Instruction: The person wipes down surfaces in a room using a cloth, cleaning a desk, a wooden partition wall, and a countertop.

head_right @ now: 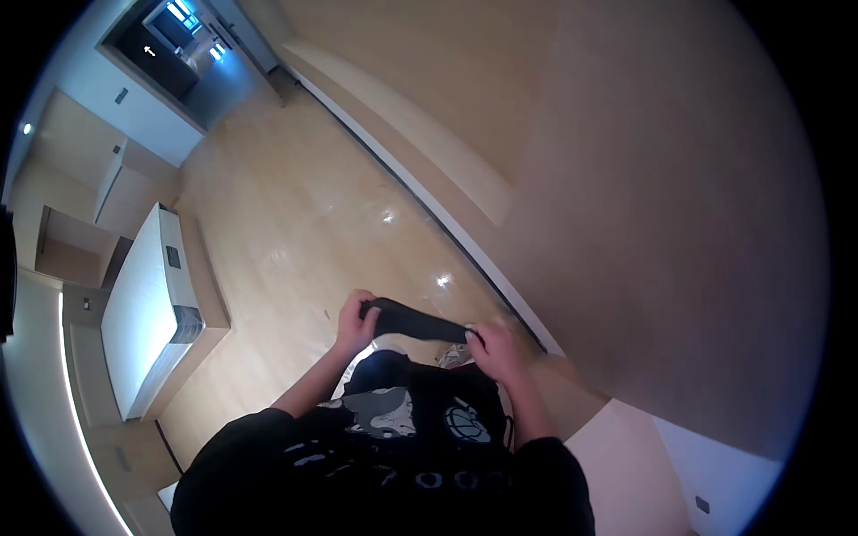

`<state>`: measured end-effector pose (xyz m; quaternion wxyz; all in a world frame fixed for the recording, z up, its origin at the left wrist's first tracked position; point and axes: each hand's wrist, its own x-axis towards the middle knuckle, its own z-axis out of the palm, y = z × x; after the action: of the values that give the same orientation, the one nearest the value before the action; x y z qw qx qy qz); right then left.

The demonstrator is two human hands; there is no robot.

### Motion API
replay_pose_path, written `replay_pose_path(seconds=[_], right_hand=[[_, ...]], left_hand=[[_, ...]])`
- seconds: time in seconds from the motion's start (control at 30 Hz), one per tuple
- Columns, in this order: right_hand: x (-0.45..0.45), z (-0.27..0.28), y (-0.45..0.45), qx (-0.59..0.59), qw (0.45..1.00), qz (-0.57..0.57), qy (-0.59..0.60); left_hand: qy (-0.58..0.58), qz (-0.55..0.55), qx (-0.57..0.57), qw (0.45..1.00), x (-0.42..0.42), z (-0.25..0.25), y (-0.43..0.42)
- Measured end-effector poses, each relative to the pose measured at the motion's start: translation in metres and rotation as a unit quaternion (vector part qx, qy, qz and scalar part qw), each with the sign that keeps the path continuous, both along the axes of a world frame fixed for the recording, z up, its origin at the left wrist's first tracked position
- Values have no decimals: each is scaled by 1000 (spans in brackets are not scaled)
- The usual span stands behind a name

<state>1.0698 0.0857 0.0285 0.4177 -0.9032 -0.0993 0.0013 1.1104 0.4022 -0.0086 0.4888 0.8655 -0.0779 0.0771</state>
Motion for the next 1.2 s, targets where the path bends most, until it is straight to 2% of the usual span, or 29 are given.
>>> replay_pose_path(seconds=[0.1, 0.17, 0.23, 0.33, 0.4, 0.57, 0.63, 0.67, 0.77, 0.8, 0.87, 0.9, 0.93, 0.97, 1.03, 1.13, 1.2], right_hand=[[56, 29, 9, -56, 998, 23, 22], [82, 54, 15, -46, 998, 40, -20], [99, 59, 23, -27, 997, 35, -69], [114, 60, 31, -35, 992, -33, -119], [129, 69, 42, -84, 980, -81, -161], [195, 88, 78, -229, 902, -242, -273], [240, 99, 80, -317, 871, -268, -263], [267, 103, 81, -350, 855, -289, -252], [311, 94, 92, -438, 817, -325, -190], [316, 88, 96, -464, 804, -333, -166], [312, 67, 102, -459, 811, -332, -147], [305, 59, 108, -456, 817, -328, -133], [300, 55, 113, -436, 839, -318, -68], [298, 54, 118, -407, 857, -309, -65], [296, 55, 132, -345, 890, -290, -63], [296, 43, 153, -386, 871, -291, -89], [307, 43, 168, -349, 899, -253, -76]], left_hand=[[-29, 47, -3, 998, 35, 8, 10], [-49, 79, -25, 995, 55, 7, 10], [-48, 61, -25, 997, 79, 11, 14], [-114, -8, 10, 993, 130, 12, 22], [-112, -42, 2, 993, 168, 21, 24], [-206, -81, -10, 975, 287, 59, 17], [-236, -61, 13, 970, 343, 79, 3], [-189, -55, 38, 980, 366, 94, -7], [-280, 4, 219, 935, 411, 105, -39], [-275, -71, 188, 940, 411, 95, -41], [-266, -216, 124, 931, 408, 65, -44], [-252, -240, 158, 924, 399, 62, -47], [-238, -262, 193, 915, 389, 59, -49], [-226, -282, 228, 904, 383, 57, -50], [-213, -285, 257, 898, 384, 55, -47], [-216, -272, 286, 893, 399, 55, -43], [-238, -239, 331, 881, 431, 43, -26]])
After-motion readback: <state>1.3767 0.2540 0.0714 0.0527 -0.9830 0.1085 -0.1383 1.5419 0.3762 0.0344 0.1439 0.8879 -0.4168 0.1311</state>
